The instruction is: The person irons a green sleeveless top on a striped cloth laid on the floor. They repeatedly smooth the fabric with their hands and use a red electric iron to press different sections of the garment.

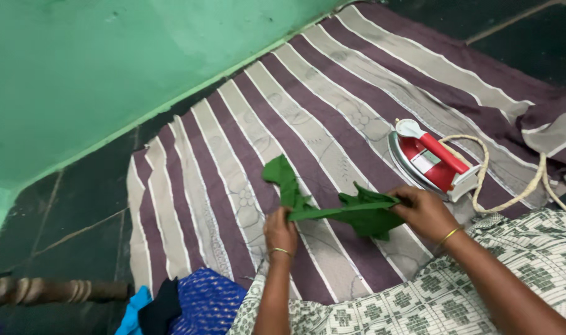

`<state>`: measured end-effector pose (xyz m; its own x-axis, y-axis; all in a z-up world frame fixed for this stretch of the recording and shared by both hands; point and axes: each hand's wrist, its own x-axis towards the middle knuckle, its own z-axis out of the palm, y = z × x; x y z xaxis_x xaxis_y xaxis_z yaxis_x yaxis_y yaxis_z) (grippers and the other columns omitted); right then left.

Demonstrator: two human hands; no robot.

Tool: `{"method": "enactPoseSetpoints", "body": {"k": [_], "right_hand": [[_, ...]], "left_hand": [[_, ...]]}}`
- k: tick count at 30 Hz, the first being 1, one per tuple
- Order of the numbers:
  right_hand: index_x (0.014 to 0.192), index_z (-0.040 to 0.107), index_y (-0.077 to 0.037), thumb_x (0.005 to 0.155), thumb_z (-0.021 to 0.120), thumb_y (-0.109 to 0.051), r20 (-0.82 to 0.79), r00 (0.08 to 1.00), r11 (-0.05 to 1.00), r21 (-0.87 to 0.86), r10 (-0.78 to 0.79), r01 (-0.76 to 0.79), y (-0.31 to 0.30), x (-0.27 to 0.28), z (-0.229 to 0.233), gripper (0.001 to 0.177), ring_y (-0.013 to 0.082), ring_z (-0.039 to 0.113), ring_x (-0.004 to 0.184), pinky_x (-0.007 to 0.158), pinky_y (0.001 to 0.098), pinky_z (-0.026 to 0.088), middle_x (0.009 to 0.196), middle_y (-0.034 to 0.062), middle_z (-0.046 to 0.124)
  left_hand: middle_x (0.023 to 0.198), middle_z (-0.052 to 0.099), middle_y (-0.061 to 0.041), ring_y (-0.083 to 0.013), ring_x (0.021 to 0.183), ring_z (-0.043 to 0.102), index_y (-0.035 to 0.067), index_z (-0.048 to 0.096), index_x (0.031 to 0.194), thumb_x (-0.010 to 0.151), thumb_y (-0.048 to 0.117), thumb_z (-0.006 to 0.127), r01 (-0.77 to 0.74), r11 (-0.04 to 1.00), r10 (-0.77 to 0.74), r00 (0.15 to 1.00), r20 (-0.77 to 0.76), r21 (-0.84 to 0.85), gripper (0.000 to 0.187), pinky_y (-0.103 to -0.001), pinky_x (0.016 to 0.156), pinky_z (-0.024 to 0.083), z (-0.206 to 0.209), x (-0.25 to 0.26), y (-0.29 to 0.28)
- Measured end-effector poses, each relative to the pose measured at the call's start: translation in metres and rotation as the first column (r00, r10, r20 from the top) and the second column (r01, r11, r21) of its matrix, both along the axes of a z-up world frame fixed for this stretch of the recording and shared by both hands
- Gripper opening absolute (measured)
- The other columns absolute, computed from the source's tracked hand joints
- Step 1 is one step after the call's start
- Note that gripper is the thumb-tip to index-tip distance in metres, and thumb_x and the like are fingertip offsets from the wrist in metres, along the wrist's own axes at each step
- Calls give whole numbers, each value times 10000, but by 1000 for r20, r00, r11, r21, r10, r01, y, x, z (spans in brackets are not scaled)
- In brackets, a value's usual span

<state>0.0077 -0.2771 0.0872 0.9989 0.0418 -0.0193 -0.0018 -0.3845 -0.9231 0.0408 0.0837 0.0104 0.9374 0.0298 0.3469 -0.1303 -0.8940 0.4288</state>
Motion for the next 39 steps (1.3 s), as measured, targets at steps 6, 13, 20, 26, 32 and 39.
{"method": "enactPoseSetpoints", "body": {"k": [6, 13, 20, 26, 32, 39], "right_hand": [[1022, 744, -38, 863, 753, -135, 121, 989, 989, -133, 81, -65, 18, 7, 81, 187, 160, 679, 730, 686, 335, 547, 806, 117, 754], [1096, 774, -93, 860, 732, -144, 172, 970, 965, -230, 169, -127, 7, 22, 191, 244, 138, 694, 737, 702, 333, 555, 847, 85, 795], [1175, 762, -131, 858, 691, -95, 86, 954, 937, -232, 286, -260, -9, 59, 244, 328, 135, 730, 832, 799, 322, 574, 947, 71, 824], [1116, 771, -140, 845, 732, -148, 86, 922, 785, -559, 376, -268, 9, 130, 204, 274, 214, 758, 892, 846, 378, 568, 973, 81, 805], [1089, 781, -126, 842, 737, -118, 359, 910, 849, -528, 209, 13, 33, 202, 184, 252, 297, 734, 867, 805, 401, 557, 988, 134, 769], [1099, 739, -98, 913, 661, 2, 468, 883, 988, -119, -33, 100, 27, 217, 103, 226, 190, 722, 876, 791, 344, 563, 994, 97, 760]], "left_hand": [[1090, 711, -123, -337, 1029, 686, 132, 607, 1159, 873, 0, 633, 71, 989, -50, 986, 160, -133, 316, -455, 869, 532, 108, -13, 41], [986, 736, -73, -232, 885, 745, 163, 724, 1060, 806, 103, 779, 151, 982, -143, 987, 73, -114, 267, -365, 751, 587, 247, -56, 61], [929, 755, -36, -171, 791, 716, 126, 785, 1065, 721, 158, 870, 130, 986, -153, 960, -236, -107, 356, -321, 735, 582, 287, -56, 100], [877, 783, -72, -161, 807, 708, 49, 775, 983, 745, 96, 837, -3, 968, -62, 965, -253, -251, 251, -319, 738, 574, 252, -7, 120], [1004, 739, -38, -208, 866, 716, 164, 787, 959, 780, -11, 767, -188, 982, 189, 981, 54, -22, 251, -373, 773, 567, 256, 46, 98], [996, 678, -49, -276, 941, 656, 191, 725, 935, 774, -60, 750, -277, 961, 266, 912, 313, -10, 299, -407, 804, 554, 221, 58, 65]]}}
